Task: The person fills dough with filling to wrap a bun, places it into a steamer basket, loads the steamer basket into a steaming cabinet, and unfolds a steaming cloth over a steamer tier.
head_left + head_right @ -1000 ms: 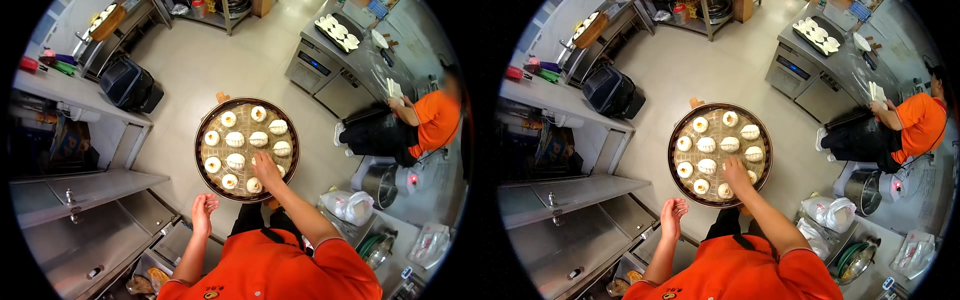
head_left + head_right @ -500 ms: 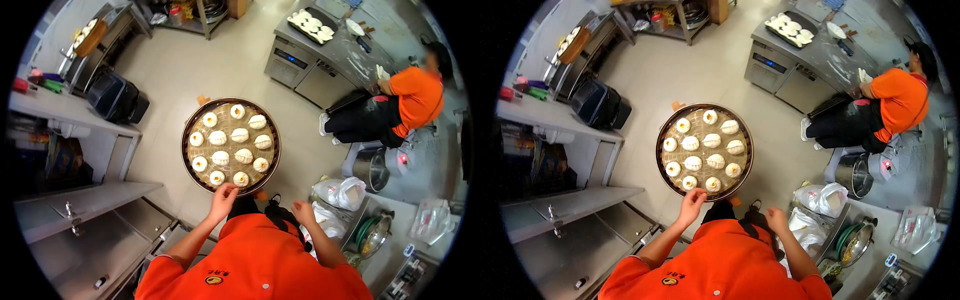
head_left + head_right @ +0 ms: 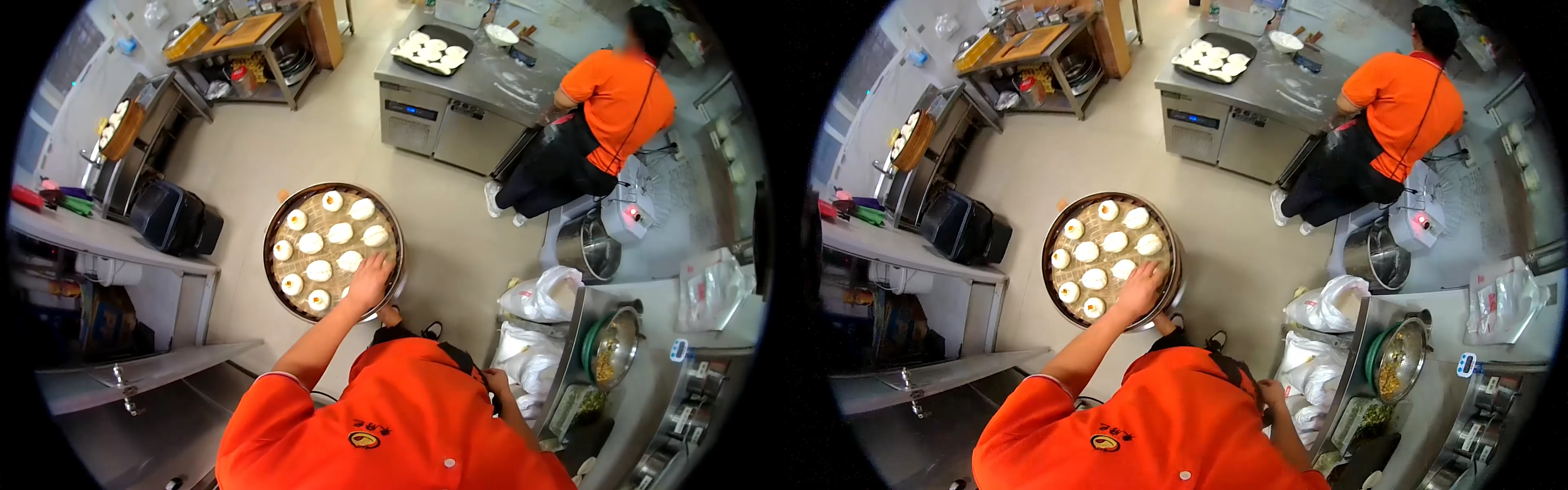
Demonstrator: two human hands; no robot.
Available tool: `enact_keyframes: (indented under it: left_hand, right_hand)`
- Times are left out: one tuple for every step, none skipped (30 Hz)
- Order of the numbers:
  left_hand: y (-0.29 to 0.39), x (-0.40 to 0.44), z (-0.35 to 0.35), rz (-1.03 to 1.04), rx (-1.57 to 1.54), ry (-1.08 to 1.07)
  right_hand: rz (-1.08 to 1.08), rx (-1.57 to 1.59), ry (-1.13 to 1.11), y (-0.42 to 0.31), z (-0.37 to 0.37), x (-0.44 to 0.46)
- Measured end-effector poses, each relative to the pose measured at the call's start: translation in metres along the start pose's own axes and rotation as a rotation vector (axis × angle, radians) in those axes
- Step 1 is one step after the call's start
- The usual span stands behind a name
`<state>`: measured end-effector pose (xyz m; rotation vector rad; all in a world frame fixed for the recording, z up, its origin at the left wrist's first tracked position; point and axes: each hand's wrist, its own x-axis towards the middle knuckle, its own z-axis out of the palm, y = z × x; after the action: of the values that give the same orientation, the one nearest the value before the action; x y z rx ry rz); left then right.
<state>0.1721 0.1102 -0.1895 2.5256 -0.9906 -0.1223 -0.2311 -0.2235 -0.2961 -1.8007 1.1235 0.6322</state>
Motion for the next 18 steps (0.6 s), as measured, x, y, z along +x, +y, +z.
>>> enact_keyframes:
  left_hand:
    - [-0.001,0.004,0.007,0.037,0.073,-0.034]
    - [-0.003,0.005,0.013,0.048,0.079,-0.028]
    - [-0.006,0.009,0.018,0.052,0.128,-0.146]
    - [-0.01,0.012,0.024,0.055,0.179,-0.263]
    - [-0.014,0.014,0.029,0.066,0.21,-0.283]
    - [-0.018,0.014,0.034,0.083,0.222,-0.276]
    - [-0.021,0.014,0.038,0.055,0.176,-0.316]
    - [-0.024,0.016,0.041,0.035,0.13,-0.352]
    - [-0.025,0.016,0.043,0.051,0.127,-0.316]
    - [-0.025,0.016,0.044,0.072,0.122,-0.28]
    - [-0.025,0.016,0.044,0.071,0.109,-0.284]
    - [-0.024,0.018,0.044,0.07,0.099,-0.286]
    - [-0.021,0.02,0.042,0.041,0.105,-0.305]
    - [-0.018,0.02,0.039,0.009,0.111,-0.323]
    - [-0.013,0.02,0.038,0.007,0.157,-0.317]
    - [-0.01,0.019,0.034,0.0,0.204,-0.308]
    - [-0.005,0.019,0.031,-0.031,0.202,-0.318]
    - [-0.002,0.017,0.03,-0.065,0.2,-0.331]
  right_hand:
    - [-0.096,-0.054,0.062,0.003,-0.003,-0.005]
    - [-0.103,-0.044,0.07,0.005,-0.007,-0.01]
    - [-0.061,0.07,0.052,0.013,-0.008,-0.011]
    - [-0.02,0.185,0.033,0.009,-0.011,-0.014]
    - [0.006,0.283,0.019,0.009,-0.015,-0.022]
    - [-0.003,0.3,0.028,0.008,-0.018,-0.029]
    - [0.048,0.3,0.058,0.011,-0.019,-0.035]
    - [0.097,0.305,0.094,0.013,-0.02,-0.039]
    - [0.134,0.357,0.133,0.014,-0.02,-0.045]
    - [0.098,0.263,0.079,0.028,-0.022,-0.042]
    - [0.05,0.125,0.108,0.064,-0.013,-0.025]
    - [0.003,-0.013,0.138,0.086,-0.004,-0.005]
    - [-0.001,0.018,0.167,0.082,-0.006,-0.01]
    - [0.034,0.046,0.138,0.075,-0.008,-0.023]
    - [0.066,0.069,0.103,0.069,-0.01,-0.029]
    - [0.057,0.092,0.122,0.069,-0.008,-0.025]
    - [0.025,0.034,0.175,0.076,-0.004,-0.021]
    - [-0.003,-0.026,0.224,0.08,-0.002,-0.017]
